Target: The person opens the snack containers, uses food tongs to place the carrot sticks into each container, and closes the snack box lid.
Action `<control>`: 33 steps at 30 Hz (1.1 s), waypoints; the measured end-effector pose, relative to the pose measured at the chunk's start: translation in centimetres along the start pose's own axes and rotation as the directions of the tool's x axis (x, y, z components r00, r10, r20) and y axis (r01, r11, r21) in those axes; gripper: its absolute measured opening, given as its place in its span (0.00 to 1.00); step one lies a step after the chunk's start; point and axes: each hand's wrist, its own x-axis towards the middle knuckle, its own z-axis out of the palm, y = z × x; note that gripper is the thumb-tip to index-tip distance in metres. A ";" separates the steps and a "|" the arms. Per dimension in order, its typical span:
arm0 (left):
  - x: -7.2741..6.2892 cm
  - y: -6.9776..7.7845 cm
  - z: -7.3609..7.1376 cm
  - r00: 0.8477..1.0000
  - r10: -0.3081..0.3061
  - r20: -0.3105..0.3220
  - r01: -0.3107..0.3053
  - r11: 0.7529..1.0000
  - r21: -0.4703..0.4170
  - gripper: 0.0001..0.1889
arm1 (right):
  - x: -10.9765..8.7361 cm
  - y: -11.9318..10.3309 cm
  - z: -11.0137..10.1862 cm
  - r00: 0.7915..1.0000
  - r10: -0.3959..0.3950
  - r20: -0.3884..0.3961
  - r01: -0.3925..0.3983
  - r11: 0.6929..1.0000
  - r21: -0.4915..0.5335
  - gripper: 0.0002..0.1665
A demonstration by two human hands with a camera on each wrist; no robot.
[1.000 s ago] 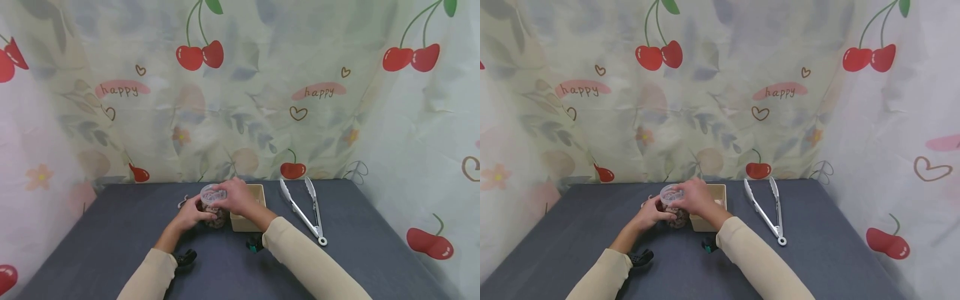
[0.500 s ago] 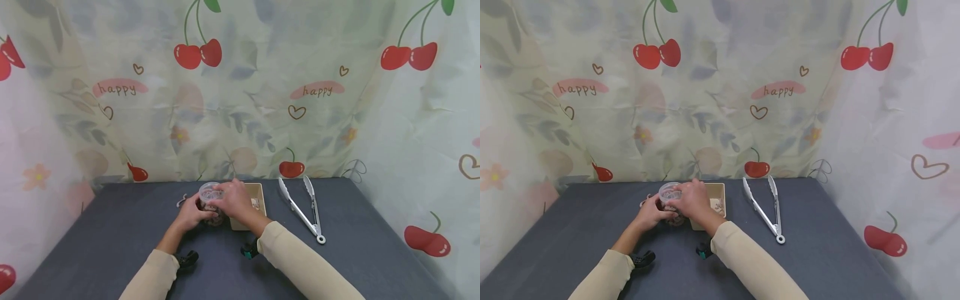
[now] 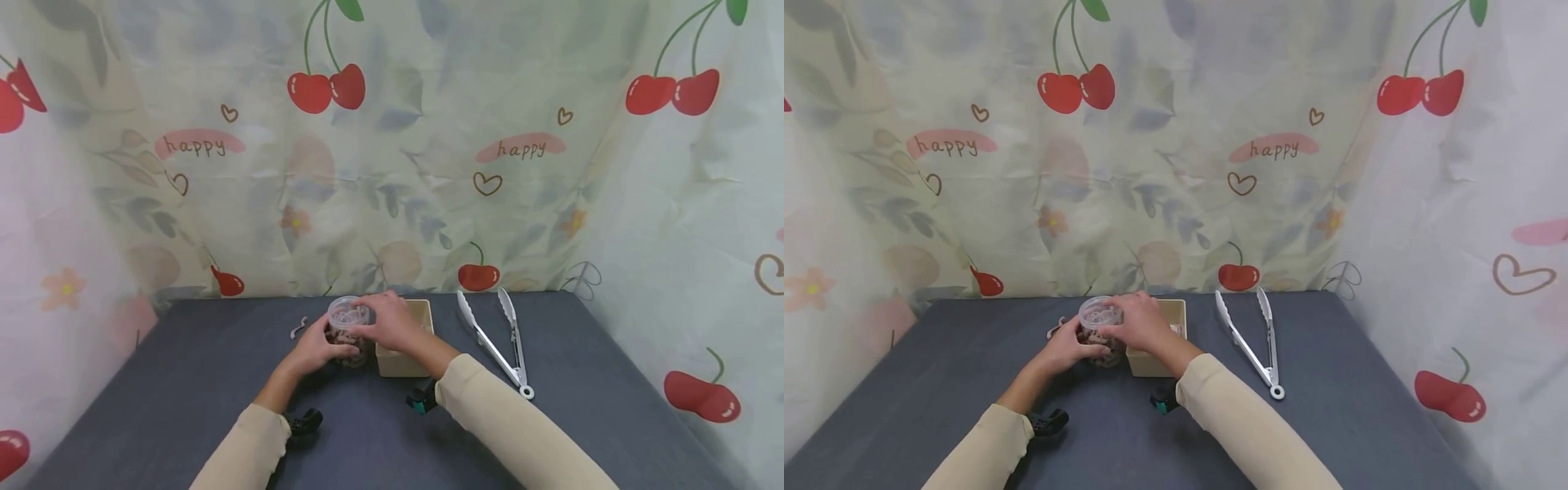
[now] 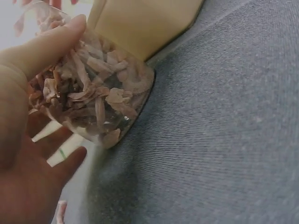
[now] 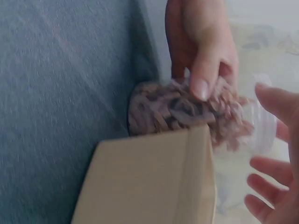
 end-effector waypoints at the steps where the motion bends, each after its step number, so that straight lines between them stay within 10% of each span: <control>1: -0.1 0.1 -0.1 1.000 0.002 0.009 -0.002 1.000 0.000 0.44 | 0.0 0.2 -0.3 1.000 -0.013 0.018 0.012 1.000 0.010 0.30; 14: -1.7 -0.4 -2.7 0.999 -0.022 0.035 0.021 0.998 0.052 0.45 | -2.4 3.9 -4.3 0.999 -0.017 -0.034 0.020 0.997 0.077 0.19; 33: -6.0 -2.6 -9.3 0.956 0.117 -0.270 -0.005 0.925 0.381 0.24 | -10.0 13.8 -7.8 0.977 0.082 -0.198 -0.103 0.990 -0.098 0.17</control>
